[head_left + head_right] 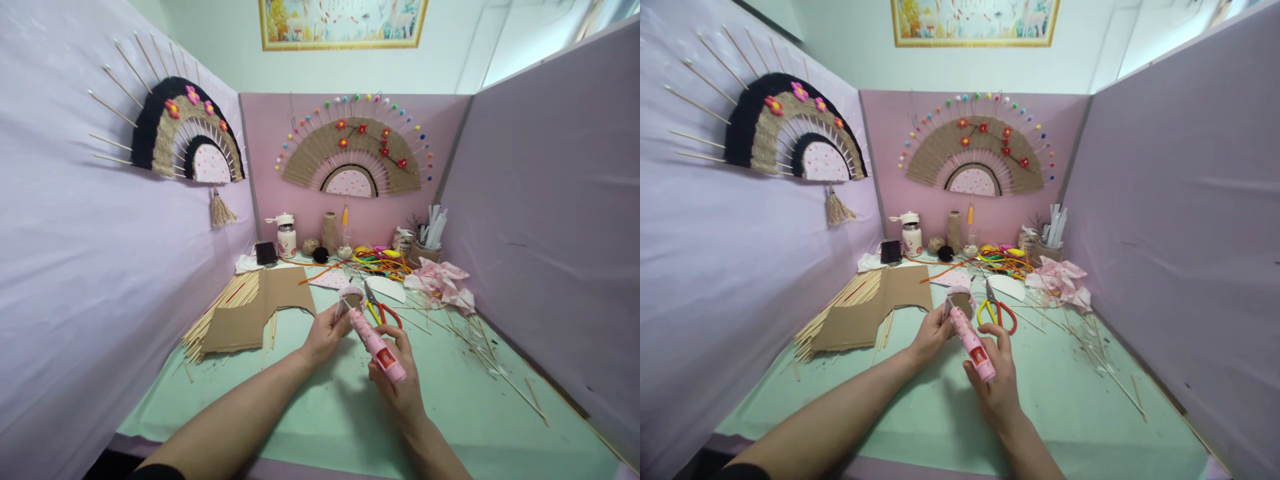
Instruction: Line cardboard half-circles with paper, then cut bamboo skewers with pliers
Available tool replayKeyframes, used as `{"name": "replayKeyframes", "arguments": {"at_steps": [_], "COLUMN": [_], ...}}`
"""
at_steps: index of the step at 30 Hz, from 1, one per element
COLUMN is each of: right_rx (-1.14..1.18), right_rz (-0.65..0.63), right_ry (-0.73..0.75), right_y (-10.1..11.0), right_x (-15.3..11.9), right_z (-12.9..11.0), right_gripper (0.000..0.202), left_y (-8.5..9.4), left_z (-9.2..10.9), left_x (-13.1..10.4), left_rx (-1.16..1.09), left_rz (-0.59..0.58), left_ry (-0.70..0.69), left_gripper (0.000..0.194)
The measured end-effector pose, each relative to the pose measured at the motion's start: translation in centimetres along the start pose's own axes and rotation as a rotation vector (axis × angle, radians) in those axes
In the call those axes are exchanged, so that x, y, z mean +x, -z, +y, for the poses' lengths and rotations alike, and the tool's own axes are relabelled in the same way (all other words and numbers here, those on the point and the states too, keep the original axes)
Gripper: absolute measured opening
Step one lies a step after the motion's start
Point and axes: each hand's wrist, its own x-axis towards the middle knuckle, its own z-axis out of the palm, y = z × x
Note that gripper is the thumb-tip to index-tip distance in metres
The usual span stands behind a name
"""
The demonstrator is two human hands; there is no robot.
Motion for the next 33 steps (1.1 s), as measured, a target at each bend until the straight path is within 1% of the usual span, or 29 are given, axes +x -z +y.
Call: {"name": "replayKeyframes", "arguments": {"at_steps": [3,8,13,19,24,33], "right_rx": [-0.001,0.007,0.003,-0.001,-0.005,0.002], "right_rz": [0.003,-0.002,0.003,0.020,0.023,0.013], "right_ry": [-0.010,-0.065,-0.084,-0.057,-0.024,-0.047], "right_y": [0.00,-0.02,-0.03,-0.05,0.01,0.07], "right_x": [0.01,-0.06,-0.02,0.02,0.10,0.16], "right_z": [0.01,0.13,0.11,0.28,0.28,0.36], "right_gripper": [0.023,0.028,0.030,0.026,0.022,0.017], "left_y": [-0.02,-0.08,-0.08,0.08,0.11,0.03], "left_z": [0.04,0.19,0.21,0.42,0.49,0.85], "left_x": [-0.01,0.02,0.08,0.03,-0.05,-0.07], "left_rx": [-0.002,0.023,0.048,0.103,0.092,0.095], "left_rz": [0.000,0.019,0.022,0.021,0.007,0.017], "left_ry": [0.001,-0.054,-0.067,-0.088,-0.100,-0.080], "left_gripper": [0.046,0.050,0.050,0.051,0.050,0.050]}}
